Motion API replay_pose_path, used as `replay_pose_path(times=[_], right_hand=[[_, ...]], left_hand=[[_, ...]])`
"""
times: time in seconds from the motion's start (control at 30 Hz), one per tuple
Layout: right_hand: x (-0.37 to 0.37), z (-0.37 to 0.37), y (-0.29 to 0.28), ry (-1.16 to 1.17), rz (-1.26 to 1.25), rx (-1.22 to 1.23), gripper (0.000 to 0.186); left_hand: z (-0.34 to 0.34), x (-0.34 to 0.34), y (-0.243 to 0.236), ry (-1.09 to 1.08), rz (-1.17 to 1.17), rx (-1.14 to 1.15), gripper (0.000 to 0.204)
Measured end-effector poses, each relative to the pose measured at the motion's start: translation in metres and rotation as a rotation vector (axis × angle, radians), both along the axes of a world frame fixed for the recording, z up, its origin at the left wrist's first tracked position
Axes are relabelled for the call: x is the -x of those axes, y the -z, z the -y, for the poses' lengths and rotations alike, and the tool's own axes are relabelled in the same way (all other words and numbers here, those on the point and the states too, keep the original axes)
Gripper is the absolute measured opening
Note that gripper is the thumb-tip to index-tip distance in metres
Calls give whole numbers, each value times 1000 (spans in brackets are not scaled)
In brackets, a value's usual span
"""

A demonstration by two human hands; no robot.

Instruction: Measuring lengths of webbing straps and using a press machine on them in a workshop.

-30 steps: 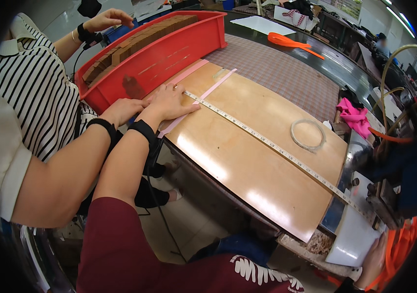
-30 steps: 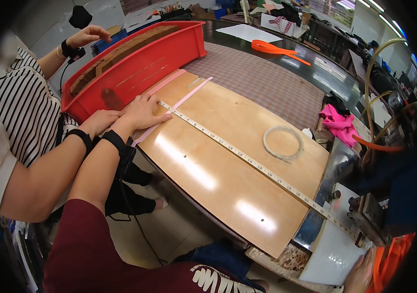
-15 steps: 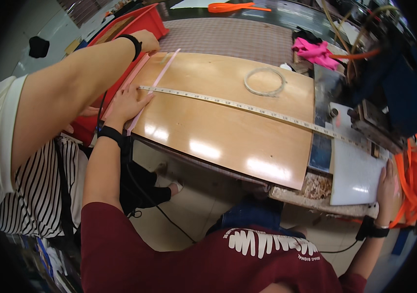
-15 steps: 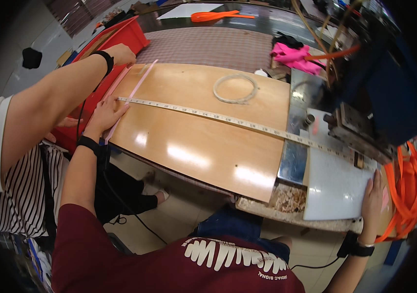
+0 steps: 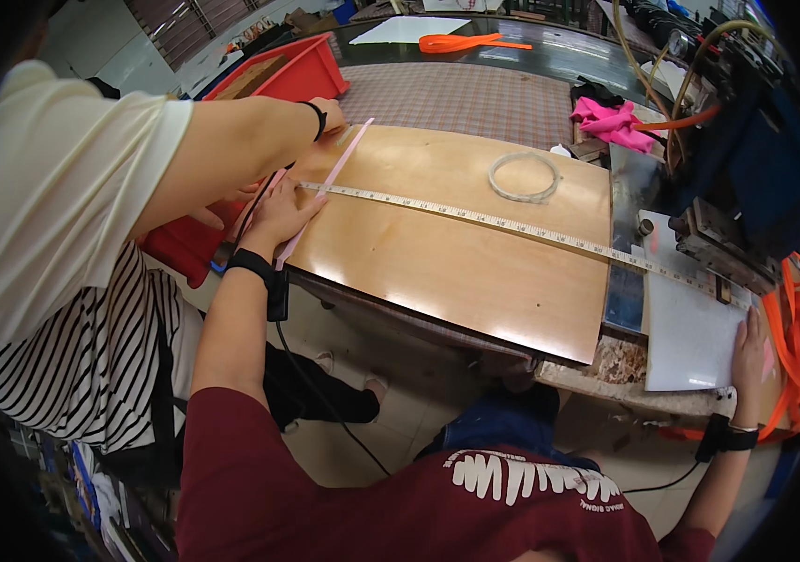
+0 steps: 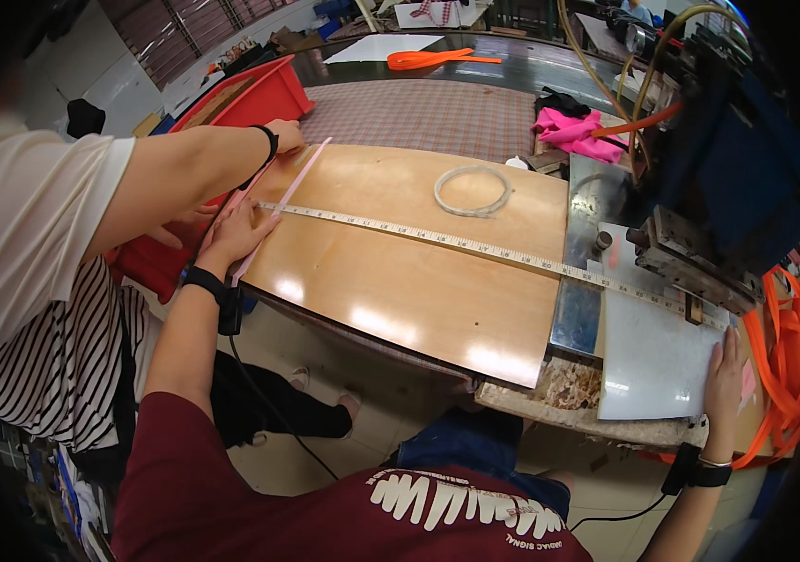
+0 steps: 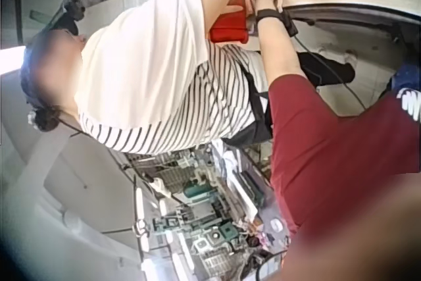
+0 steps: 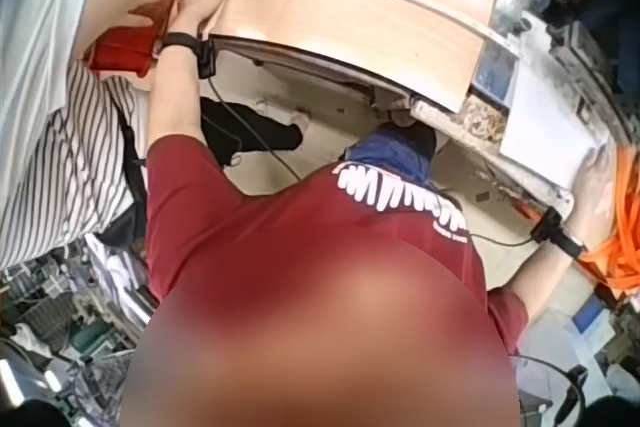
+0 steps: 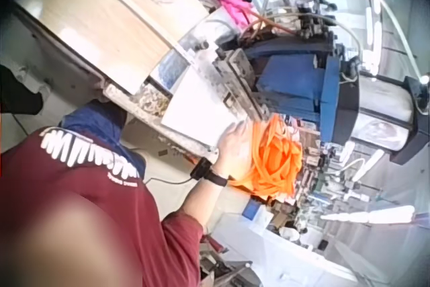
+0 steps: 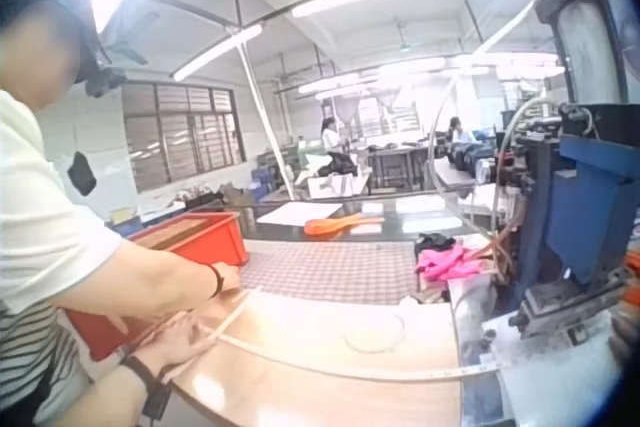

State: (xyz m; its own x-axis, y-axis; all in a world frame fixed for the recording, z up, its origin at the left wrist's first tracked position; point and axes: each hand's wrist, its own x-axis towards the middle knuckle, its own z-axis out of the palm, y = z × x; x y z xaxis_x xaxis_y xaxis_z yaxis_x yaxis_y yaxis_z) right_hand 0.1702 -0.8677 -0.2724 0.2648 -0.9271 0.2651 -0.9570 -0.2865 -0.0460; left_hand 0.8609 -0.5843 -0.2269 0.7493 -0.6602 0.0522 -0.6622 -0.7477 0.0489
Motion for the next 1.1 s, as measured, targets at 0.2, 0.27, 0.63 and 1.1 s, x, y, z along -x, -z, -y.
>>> replay_pose_path(times=[0.2,0.27,0.63,1.1], right_hand=[[-4,-1,-6,24,-1,-13,43],[-8,-4,-10,5,-16,-12,42],[-14,-11,-17,-32,-21,3,40],[-5,-3,-6,-20,-9,6,41]], left_hand=[[-1,6,-5,124,39,55,72],[-2,10,-9,63,-49,33,74],[-6,20,-9,-26,-141,142,75],[-9,21,-7,42,-12,111,77]])
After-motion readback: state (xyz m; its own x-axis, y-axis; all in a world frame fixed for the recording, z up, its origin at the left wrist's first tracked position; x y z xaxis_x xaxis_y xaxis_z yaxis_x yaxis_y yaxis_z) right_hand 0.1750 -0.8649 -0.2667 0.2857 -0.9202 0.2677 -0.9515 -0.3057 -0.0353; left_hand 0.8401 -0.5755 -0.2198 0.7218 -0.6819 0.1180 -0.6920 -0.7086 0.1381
